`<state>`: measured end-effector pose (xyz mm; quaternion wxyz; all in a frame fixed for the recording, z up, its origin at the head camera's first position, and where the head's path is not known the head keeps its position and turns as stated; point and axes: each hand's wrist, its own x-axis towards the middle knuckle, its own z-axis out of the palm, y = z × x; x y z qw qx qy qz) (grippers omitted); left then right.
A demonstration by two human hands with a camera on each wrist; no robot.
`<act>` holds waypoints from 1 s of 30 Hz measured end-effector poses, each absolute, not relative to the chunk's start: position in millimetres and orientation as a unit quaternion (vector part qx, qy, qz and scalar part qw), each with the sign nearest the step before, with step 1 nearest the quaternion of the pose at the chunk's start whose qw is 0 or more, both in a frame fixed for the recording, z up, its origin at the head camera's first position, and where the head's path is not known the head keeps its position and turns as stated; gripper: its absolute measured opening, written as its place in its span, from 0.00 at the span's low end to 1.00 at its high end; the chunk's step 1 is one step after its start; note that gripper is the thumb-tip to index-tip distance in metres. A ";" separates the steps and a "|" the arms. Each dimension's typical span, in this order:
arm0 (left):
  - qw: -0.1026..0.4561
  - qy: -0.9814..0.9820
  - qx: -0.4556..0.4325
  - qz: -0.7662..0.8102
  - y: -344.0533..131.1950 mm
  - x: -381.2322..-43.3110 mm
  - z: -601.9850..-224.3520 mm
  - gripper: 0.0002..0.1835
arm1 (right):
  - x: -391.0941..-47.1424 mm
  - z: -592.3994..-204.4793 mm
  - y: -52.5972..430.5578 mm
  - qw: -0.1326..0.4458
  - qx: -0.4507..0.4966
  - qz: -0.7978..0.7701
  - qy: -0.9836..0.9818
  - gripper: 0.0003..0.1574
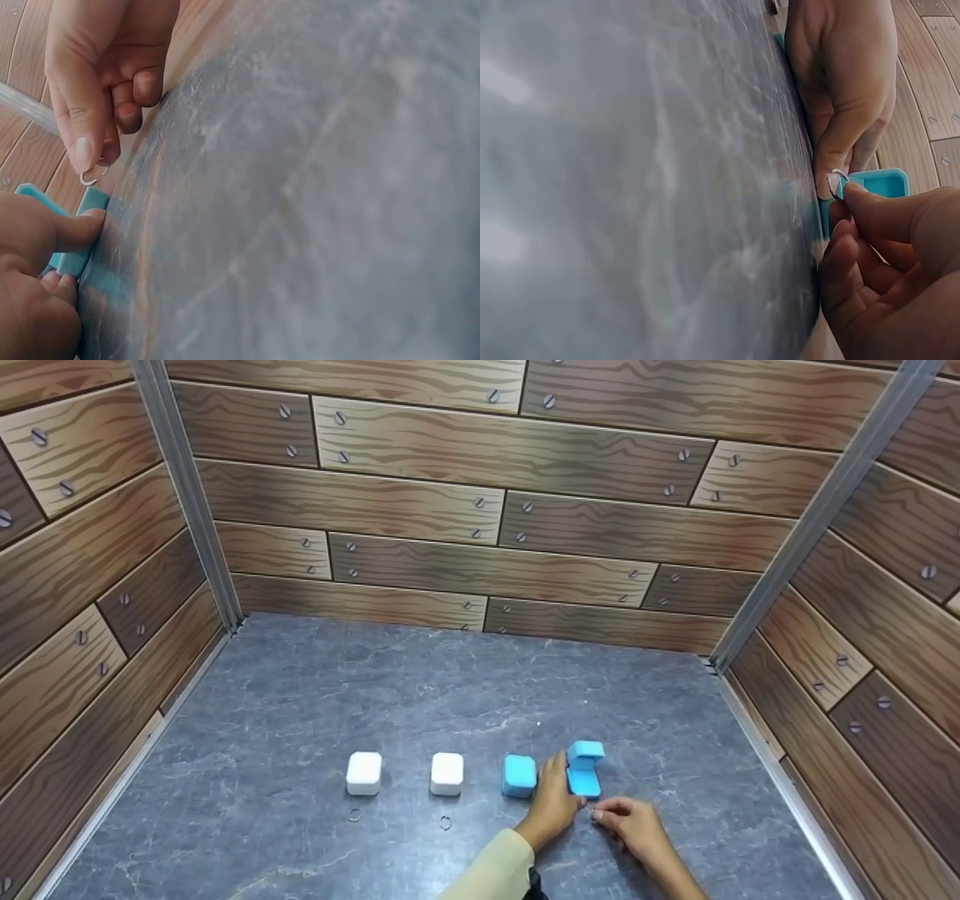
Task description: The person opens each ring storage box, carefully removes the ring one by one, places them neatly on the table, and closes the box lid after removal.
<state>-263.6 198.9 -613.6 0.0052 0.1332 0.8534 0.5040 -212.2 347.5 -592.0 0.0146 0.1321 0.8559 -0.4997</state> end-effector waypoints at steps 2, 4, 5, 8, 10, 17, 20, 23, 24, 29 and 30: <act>0.007 0.852 0.133 0.506 199.1 -263.5 -614.3 0.43 | -209.8 -592.8 346.9 0.015 0.128 -0.486 0.864 0.04; 0.007 0.852 0.133 0.507 199.3 -263.2 -614.9 0.43 | -207.5 -593.2 346.6 0.012 0.114 -0.473 0.874 0.03; 0.005 0.852 0.134 0.506 199.4 -263.2 -615.1 0.43 | -206.3 -593.1 346.4 0.009 0.102 -0.463 0.880 0.03; 0.000 0.857 0.135 0.498 199.4 -262.8 -615.0 0.43 | -203.7 -593.1 346.2 0.008 0.071 -0.438 0.896 0.03; -0.004 0.859 0.136 0.493 199.3 -262.8 -614.4 0.43 | -202.6 -591.6 345.6 0.007 0.059 -0.423 0.904 0.03; -0.002 0.857 0.135 0.498 197.8 -263.8 -611.3 0.44 | -201.8 -586.9 345.8 0.025 0.041 -0.396 0.917 0.03; 0.001 0.854 0.135 0.502 197.5 -264.6 -610.7 0.44 | -202.7 -585.8 346.8 0.026 0.035 -0.395 0.918 0.03; 0.003 0.853 0.135 0.505 197.2 -264.8 -610.4 0.44 | -204.7 -584.8 347.4 0.030 0.058 -0.405 0.912 0.05; 0.006 0.852 0.134 0.507 197.3 -264.8 -610.6 0.44 | -205.6 -584.4 347.7 0.032 0.070 -0.413 0.908 0.06; 0.012 0.850 0.132 0.510 198.0 -264.0 -611.2 0.44 | -211.0 -580.4 350.7 0.024 0.117 -0.451 0.884 0.12; 0.013 0.849 0.131 0.512 198.3 -263.7 -611.5 0.44 | -212.3 -579.3 351.8 0.017 0.119 -0.461 0.879 0.13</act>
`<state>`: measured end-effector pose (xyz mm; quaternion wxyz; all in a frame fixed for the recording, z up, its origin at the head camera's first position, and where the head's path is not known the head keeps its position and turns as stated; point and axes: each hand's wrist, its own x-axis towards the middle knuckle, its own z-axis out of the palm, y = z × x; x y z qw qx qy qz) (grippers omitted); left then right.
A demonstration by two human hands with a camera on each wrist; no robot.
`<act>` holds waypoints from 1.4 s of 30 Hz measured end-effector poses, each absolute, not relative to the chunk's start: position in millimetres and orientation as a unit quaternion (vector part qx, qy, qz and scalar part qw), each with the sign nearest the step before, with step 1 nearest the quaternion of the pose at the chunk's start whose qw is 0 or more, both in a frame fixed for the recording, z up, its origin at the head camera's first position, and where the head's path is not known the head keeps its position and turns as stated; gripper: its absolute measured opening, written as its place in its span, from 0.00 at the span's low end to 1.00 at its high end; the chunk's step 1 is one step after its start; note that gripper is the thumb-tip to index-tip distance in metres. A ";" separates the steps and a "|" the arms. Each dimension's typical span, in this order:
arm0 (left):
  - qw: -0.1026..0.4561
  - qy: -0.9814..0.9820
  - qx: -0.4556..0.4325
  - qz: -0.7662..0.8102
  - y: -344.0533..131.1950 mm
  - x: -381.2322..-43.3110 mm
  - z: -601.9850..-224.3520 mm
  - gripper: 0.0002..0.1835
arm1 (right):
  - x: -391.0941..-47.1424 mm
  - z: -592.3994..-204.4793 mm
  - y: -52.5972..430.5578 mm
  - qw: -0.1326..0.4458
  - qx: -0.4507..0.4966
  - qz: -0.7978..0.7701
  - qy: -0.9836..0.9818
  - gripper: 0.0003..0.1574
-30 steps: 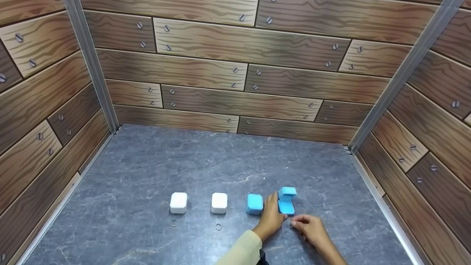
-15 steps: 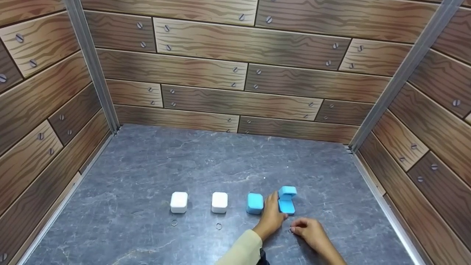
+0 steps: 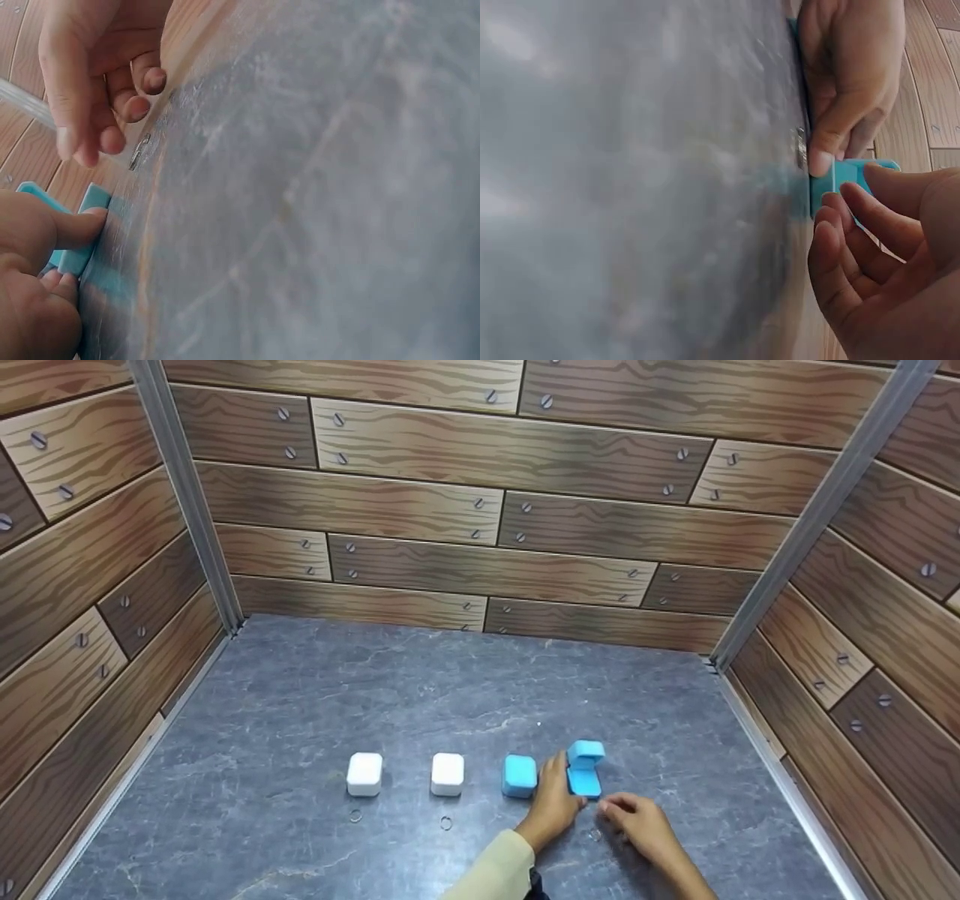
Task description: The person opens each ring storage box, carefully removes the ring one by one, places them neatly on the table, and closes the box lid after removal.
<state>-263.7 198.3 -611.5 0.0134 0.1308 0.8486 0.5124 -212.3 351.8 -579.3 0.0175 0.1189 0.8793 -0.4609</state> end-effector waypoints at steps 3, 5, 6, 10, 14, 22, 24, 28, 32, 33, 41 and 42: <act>0.014 0.848 0.128 0.515 198.1 -261.6 -613.1 0.44 | -217.3 -576.7 355.9 -0.007 0.126 -0.481 0.868 0.17; 0.010 0.849 0.130 0.512 198.3 -260.0 -614.5 0.44 | -220.9 -574.8 358.6 -0.025 0.129 -0.492 0.860 0.20; 0.007 0.849 0.131 0.511 198.6 -259.4 -615.2 0.44 | -222.9 -573.8 360.1 -0.030 0.130 -0.501 0.855 0.21; 0.002 0.852 0.136 0.505 200.1 -258.6 -615.6 0.44 | -233.6 -570.0 364.2 -0.039 0.130 -0.538 0.832 0.26; 0.010 0.852 0.139 0.505 202.6 -260.2 -613.0 0.44 | -248.7 -570.8 367.1 -0.036 0.126 -0.558 0.819 0.32; 0.013 0.857 0.140 0.496 203.3 -259.4 -611.8 0.44 | -270.4 -581.5 358.4 0.014 0.111 -0.623 0.774 0.45; 0.010 0.857 0.142 0.496 203.1 -259.5 -612.0 0.44 | -273.5 -582.0 356.3 0.024 0.108 -0.631 0.768 0.47; 0.004 0.855 0.144 0.498 201.9 -260.5 -611.6 0.44 | -279.4 -582.3 354.3 0.035 0.099 -0.639 0.762 0.48; 0.006 0.853 0.146 0.501 200.7 -261.6 -610.6 0.44 | -282.0 -582.2 352.4 0.024 0.101 -0.639 0.762 0.46; 0.005 0.852 0.147 0.502 200.4 -262.1 -610.5 0.44 | -282.3 -582.3 352.0 0.019 0.101 -0.639 0.762 0.46; -0.016 0.856 0.156 0.493 197.2 -264.8 -611.8 0.43 | -280.7 -584.4 347.3 -0.005 0.081 -0.625 0.777 0.37; -0.018 0.857 0.156 0.490 196.8 -264.7 -612.3 0.42 | -280.3 -584.8 347.0 -0.006 0.078 -0.622 0.779 0.37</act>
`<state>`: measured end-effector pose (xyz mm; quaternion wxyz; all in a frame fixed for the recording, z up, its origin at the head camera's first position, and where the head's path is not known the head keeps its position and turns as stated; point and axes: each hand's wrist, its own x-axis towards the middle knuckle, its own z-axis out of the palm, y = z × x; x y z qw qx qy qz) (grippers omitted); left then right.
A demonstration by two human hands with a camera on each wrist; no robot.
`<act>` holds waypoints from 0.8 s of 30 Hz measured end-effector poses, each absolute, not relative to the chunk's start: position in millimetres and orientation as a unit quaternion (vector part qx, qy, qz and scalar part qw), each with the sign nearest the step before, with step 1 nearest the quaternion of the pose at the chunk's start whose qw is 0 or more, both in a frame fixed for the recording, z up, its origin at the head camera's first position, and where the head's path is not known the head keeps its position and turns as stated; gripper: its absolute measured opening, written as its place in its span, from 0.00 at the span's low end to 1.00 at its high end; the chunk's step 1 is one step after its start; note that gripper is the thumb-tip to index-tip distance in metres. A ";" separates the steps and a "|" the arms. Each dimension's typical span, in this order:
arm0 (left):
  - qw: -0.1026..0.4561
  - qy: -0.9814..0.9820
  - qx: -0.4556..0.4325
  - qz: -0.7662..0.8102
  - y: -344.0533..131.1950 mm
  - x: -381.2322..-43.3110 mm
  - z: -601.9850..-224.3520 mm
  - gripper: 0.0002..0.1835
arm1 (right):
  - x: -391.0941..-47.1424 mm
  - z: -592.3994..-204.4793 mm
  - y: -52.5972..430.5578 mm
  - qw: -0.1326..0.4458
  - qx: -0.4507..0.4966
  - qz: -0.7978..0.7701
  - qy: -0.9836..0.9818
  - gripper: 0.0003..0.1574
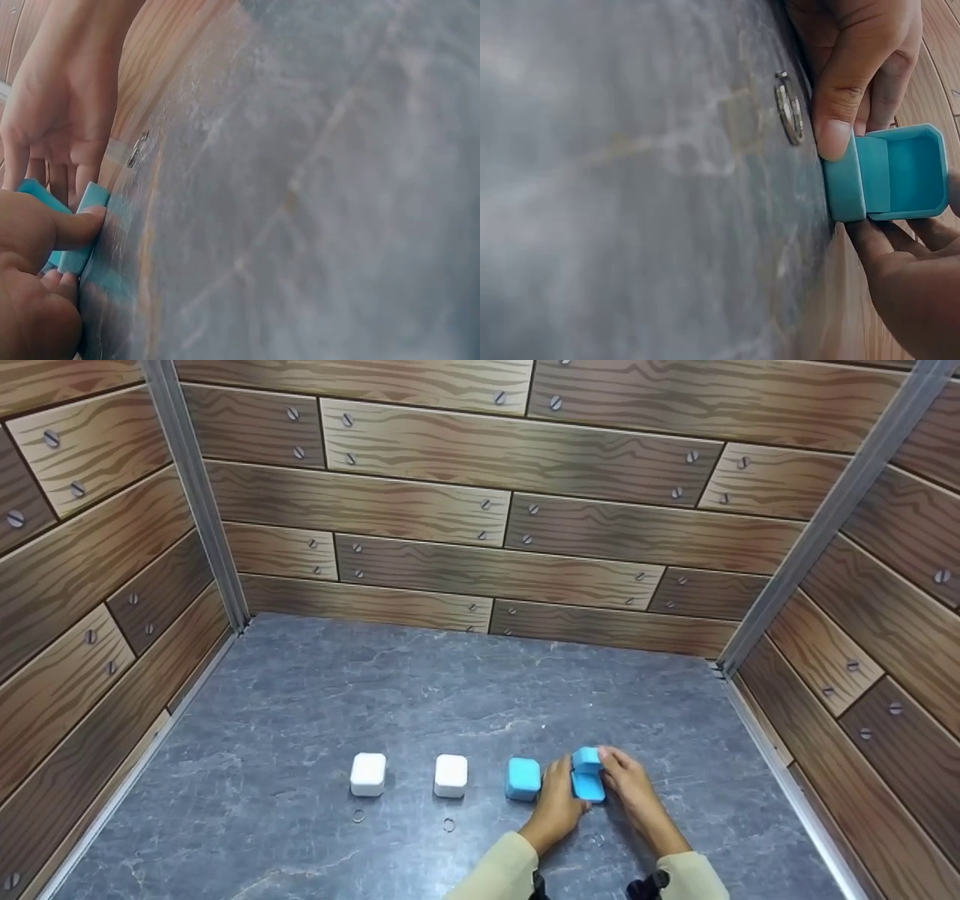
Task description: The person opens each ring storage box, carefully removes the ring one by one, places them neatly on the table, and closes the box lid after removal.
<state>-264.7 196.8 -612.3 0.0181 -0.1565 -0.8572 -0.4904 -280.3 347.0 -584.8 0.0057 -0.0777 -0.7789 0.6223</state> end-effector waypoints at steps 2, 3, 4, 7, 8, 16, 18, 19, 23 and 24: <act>0.022 -0.858 -0.157 -0.488 196.8 -263.9 -613.3 0.42 | -278.6 -585.9 347.5 0.009 -0.070 0.616 -0.784 0.35; 0.024 -0.858 -0.157 -0.488 196.9 -263.6 -613.7 0.42 | -277.8 -586.1 347.6 0.012 -0.067 0.615 -0.786 0.33; 0.026 -0.858 -0.157 -0.488 197.0 -263.5 -613.9 0.42 | -277.2 -586.2 347.6 0.015 -0.064 0.614 -0.787 0.31; 0.029 -0.859 -0.155 -0.487 197.5 -263.2 -613.7 0.42 | -275.0 -586.2 348.3 0.023 -0.047 0.609 -0.792 0.26; 0.028 -0.859 -0.153 -0.487 197.8 -263.3 -613.6 0.42 | -274.3 -586.2 348.5 0.027 -0.038 0.606 -0.794 0.24; 0.027 -0.864 -0.149 -0.480 197.8 -264.2 -610.9 0.41 | -272.3 -588.4 353.6 0.036 0.036 0.568 -0.821 0.20; 0.031 -0.864 -0.150 -0.480 197.9 -264.7 -611.1 0.40 | -271.4 -588.9 355.5 0.030 0.048 0.558 -0.828 0.21; 0.030 -0.864 -0.149 -0.481 197.9 -264.8 -611.1 0.40 | -270.8 -589.2 356.6 0.024 0.053 0.555 -0.830 0.22; 0.026 -0.863 -0.151 -0.482 197.9 -264.7 -611.6 0.41 | -268.0 -591.0 361.6 -0.003 0.076 0.551 -0.831 0.26; 0.021 -0.863 -0.150 -0.482 197.8 -264.6 -612.0 0.41 | -267.4 -591.8 362.9 -0.008 0.085 0.551 -0.830 0.27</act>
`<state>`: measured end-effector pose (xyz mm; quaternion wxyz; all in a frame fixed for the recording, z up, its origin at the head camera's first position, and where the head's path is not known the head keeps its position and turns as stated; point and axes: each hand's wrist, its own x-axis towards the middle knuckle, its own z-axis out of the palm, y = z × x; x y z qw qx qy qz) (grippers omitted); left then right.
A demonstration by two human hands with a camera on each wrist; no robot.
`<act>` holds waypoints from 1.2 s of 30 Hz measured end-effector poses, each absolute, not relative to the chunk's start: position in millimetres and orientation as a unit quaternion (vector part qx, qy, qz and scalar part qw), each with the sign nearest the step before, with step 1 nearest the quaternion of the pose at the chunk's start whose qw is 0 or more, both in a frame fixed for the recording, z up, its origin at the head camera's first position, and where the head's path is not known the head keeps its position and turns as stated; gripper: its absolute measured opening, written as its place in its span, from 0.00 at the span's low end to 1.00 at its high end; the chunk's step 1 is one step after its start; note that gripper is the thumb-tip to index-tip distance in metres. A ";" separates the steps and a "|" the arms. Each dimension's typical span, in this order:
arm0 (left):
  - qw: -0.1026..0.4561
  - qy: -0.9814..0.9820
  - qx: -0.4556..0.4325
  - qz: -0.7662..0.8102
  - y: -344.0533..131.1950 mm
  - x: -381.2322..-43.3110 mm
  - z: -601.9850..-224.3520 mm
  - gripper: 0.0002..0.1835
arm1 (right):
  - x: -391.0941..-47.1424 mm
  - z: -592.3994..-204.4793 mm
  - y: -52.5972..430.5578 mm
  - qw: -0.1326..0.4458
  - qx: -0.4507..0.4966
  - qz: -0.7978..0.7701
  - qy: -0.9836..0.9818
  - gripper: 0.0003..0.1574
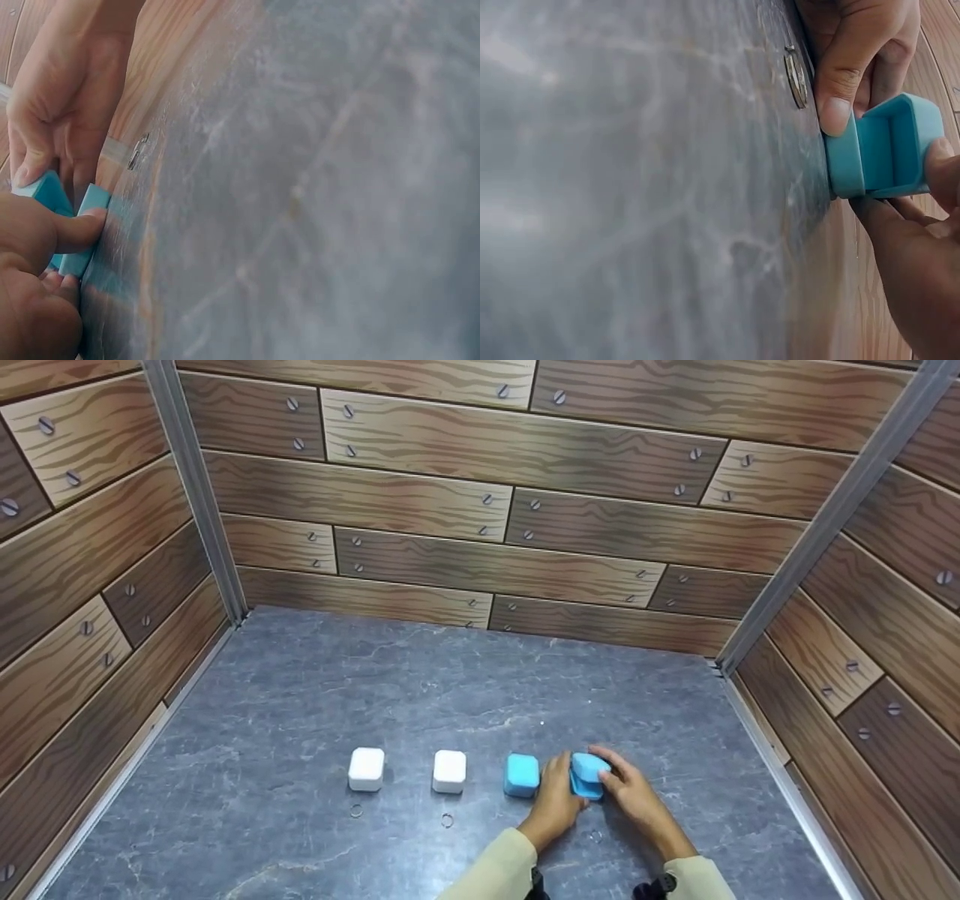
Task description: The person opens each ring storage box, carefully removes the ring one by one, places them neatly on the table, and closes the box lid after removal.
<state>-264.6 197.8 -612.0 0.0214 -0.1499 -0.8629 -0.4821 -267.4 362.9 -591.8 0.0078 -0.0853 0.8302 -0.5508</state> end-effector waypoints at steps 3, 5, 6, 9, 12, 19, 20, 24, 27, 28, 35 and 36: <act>0.019 -0.865 -0.153 -0.477 197.8 -264.7 -612.3 0.41 | -265.9 -594.5 367.0 0.020 -0.109 -0.554 0.825 0.31; 0.014 -0.866 -0.152 -0.476 197.8 -265.1 -612.4 0.41 | -265.0 -596.6 369.2 0.024 -0.129 -0.552 0.823 0.35; 0.012 -0.865 -0.151 -0.478 197.8 -265.2 -612.3 0.41 | -264.6 -597.6 369.9 0.026 -0.135 -0.553 0.822 0.36; 0.002 -0.862 -0.146 -0.485 197.7 -266.3 -611.4 0.41 | -264.0 -599.1 371.0 0.037 -0.144 -0.556 0.818 0.40; -0.004 -0.859 -0.141 -0.491 198.5 -267.3 -611.2 0.41 | -264.7 -599.0 370.8 0.044 -0.146 -0.559 0.815 0.40; 0.012 -0.865 -0.144 -0.480 197.5 -269.1 -611.7 0.40 | -269.0 -596.9 367.8 0.039 -0.164 -0.542 0.823 0.38; 0.016 -0.867 -0.145 -0.477 197.4 -268.9 -611.9 0.39 | -269.5 -596.8 367.9 0.041 -0.163 -0.541 0.824 0.38; 0.025 -0.871 -0.146 -0.469 197.3 -268.0 -612.8 0.39 | -270.0 -595.6 367.9 0.050 -0.146 -0.535 0.830 0.37; 0.029 -0.871 -0.149 -0.467 196.7 -267.9 -613.3 0.39 | -270.0 -594.5 367.6 0.049 -0.143 -0.529 0.835 0.37; 0.027 -0.871 -0.149 -0.468 196.6 -268.1 -613.2 0.39 | -270.4 -594.3 367.9 0.051 -0.144 -0.529 0.835 0.37; 0.005 -0.864 -0.152 -0.481 192.6 -266.4 -606.2 0.44 | -273.9 -591.4 365.6 0.069 -0.159 -0.537 0.826 0.37; 0.004 -0.865 -0.151 -0.478 193.1 -265.6 -603.6 0.46 | -274.0 -590.1 365.1 0.070 -0.155 -0.538 0.826 0.36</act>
